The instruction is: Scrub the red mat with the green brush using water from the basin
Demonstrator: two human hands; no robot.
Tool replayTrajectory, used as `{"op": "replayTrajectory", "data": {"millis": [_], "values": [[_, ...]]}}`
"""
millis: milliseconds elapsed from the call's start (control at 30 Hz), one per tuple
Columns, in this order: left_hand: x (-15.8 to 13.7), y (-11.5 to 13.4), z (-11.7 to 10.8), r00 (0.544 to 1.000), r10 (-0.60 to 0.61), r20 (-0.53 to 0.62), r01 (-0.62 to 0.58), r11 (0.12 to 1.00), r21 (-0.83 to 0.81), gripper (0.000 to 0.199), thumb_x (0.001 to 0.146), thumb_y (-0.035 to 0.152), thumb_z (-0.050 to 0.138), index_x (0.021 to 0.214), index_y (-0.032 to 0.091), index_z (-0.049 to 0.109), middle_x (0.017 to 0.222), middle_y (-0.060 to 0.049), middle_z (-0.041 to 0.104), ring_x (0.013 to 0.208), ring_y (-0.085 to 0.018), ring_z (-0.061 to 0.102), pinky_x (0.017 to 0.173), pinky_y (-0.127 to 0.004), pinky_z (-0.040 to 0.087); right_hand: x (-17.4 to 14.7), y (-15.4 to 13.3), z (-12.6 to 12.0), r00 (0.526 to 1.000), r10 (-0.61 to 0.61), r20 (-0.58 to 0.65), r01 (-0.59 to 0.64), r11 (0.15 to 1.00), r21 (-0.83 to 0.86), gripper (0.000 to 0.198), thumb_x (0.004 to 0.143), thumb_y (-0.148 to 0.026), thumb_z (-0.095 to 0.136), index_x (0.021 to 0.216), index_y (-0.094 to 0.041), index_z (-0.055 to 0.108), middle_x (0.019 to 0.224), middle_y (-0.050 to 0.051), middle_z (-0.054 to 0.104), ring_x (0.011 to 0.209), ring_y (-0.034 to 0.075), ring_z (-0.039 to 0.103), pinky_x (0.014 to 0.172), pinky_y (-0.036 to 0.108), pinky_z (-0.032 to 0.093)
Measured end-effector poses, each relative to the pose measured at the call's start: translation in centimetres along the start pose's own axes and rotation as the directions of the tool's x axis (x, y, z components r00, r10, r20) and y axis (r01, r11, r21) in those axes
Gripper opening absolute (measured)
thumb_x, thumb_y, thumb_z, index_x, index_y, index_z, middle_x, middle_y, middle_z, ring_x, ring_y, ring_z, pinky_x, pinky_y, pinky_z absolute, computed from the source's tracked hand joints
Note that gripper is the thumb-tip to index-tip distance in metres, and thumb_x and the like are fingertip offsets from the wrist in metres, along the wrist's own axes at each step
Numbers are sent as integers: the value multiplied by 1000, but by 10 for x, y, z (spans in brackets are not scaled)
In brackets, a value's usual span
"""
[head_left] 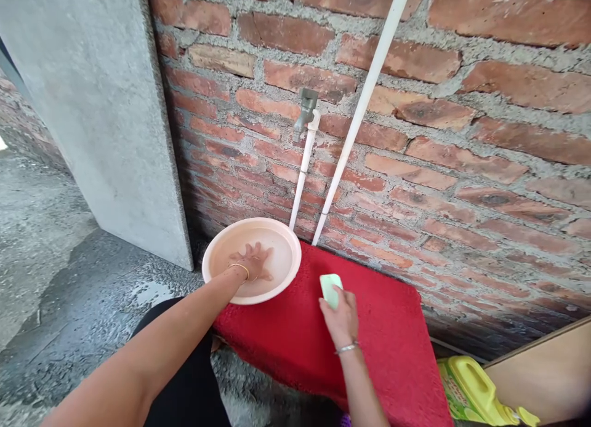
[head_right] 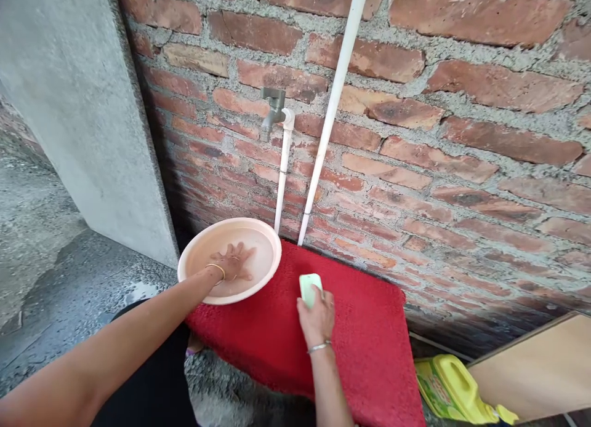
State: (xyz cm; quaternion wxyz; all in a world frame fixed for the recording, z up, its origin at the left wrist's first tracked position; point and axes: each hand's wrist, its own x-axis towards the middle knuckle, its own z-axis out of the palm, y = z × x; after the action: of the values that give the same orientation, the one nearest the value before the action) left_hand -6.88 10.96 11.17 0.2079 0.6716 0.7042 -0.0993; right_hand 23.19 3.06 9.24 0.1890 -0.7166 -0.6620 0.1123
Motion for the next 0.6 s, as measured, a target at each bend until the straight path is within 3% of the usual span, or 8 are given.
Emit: {"op": "replayTrajectory", "data": {"millis": [100, 200, 300, 400, 500, 600], "values": [[-2, 0, 0, 1000, 10, -1, -10, 1000, 24, 104, 71, 72, 63, 158, 38, 16, 168, -16, 3, 148, -52, 3, 94, -83, 26, 16, -47, 17, 990, -120, 68, 121, 993, -14, 48, 78, -39, 66, 125, -29, 66, 114, 8, 60, 104, 25, 60, 96, 35, 45], [-4, 0, -1, 1000, 15, -6, -15, 999, 40, 103, 72, 74, 60, 158, 36, 18, 167, -18, 5, 148, -53, 5, 94, -82, 28, 34, -47, 21, 987, -130, 92, 133, 991, -27, 48, 72, -38, 72, 120, -35, 69, 112, 5, 61, 105, 24, 60, 97, 33, 44], [-5, 3, -3, 1000, 13, -8, -13, 999, 39, 102, 70, 75, 60, 157, 37, 22, 167, -18, 9, 147, -54, 5, 93, -82, 29, 49, 3, -2, 998, -14, 69, 19, 997, -77, 50, 74, -40, 70, 123, -32, 68, 115, 6, 61, 108, 23, 60, 100, 32, 42], [-7, 6, -6, 1000, 14, 5, -14, 1000, 14, 103, 67, 78, 60, 156, 40, 25, 166, -17, 15, 147, -54, 6, 93, -83, 28, 50, 82, -53, 972, 234, -22, -234, 962, -140, 55, 80, -44, 62, 131, -23, 63, 119, 11, 61, 109, 24, 62, 101, 34, 43], [-9, 8, -9, 1000, 19, -2, -19, 1000, 0, 105, 64, 81, 61, 155, 41, 27, 165, -17, 18, 146, -55, 7, 94, -82, 27, 30, 157, -113, 851, 504, -148, -524, 835, -169, 63, 81, -50, 55, 132, -14, 60, 112, 19, 65, 110, 33, 63, 95, 43, 48], [-10, 8, -10, 1000, 23, -14, -23, 1000, -8, 108, 61, 82, 63, 155, 42, 27, 165, -16, 17, 145, -57, 8, 92, -82, 29, 7, 198, -152, 731, 637, -245, -677, 722, -145, 65, 82, -53, 50, 128, -10, 62, 102, 23, 67, 105, 39, 66, 84, 47, 52]]}}
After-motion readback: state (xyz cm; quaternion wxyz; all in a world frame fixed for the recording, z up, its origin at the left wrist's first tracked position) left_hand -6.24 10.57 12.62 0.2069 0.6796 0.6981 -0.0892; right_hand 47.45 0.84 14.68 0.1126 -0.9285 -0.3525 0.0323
